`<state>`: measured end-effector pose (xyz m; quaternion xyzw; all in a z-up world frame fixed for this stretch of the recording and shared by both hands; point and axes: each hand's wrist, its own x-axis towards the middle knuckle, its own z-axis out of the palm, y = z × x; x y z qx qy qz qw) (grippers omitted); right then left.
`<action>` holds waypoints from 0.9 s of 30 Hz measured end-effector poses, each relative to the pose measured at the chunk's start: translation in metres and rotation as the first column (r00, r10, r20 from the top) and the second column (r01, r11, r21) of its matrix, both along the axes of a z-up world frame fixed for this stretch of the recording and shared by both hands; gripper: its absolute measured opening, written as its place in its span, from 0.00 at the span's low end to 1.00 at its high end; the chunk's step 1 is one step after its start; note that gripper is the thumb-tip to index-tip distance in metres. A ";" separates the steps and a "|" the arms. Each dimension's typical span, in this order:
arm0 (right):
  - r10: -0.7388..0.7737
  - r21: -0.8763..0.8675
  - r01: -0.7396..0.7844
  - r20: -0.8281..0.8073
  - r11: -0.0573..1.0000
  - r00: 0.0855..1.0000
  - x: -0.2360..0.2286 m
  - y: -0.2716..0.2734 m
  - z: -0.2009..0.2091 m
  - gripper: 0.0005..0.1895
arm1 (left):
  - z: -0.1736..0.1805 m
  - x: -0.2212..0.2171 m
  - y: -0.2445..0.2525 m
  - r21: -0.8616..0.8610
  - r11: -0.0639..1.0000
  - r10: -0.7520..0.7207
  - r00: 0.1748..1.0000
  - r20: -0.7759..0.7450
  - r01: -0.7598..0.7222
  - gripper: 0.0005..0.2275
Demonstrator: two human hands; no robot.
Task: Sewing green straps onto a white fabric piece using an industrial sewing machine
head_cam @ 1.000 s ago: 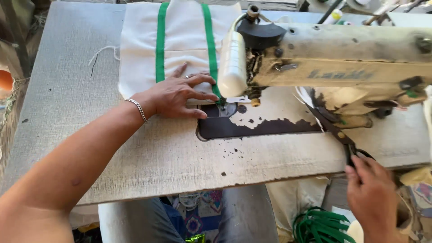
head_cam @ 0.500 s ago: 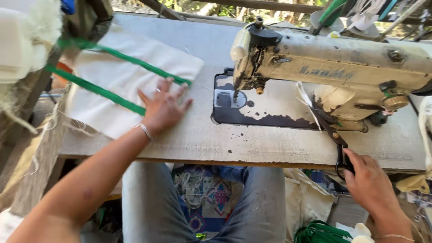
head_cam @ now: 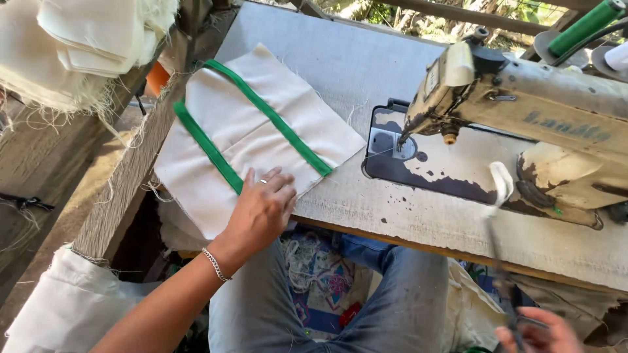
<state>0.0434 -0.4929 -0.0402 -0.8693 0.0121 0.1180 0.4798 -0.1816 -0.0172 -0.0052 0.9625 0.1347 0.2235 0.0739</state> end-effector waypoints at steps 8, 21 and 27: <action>0.574 0.658 -0.160 -0.481 0.736 0.662 -0.087 0.169 0.038 0.46 | 0.008 0.008 -0.011 -0.122 0.991 0.055 0.998 0.023 -0.052 0.10; 0.604 0.751 -0.041 -0.496 0.659 0.624 -0.091 0.125 -0.026 0.42 | 0.003 0.011 -0.019 -0.333 0.941 0.127 0.972 0.197 -0.056 0.01; 0.746 0.775 -0.124 -0.533 0.620 0.398 -0.098 0.145 -0.028 0.57 | 0.015 0.009 -0.017 -0.499 0.865 0.142 0.977 0.159 -0.044 0.04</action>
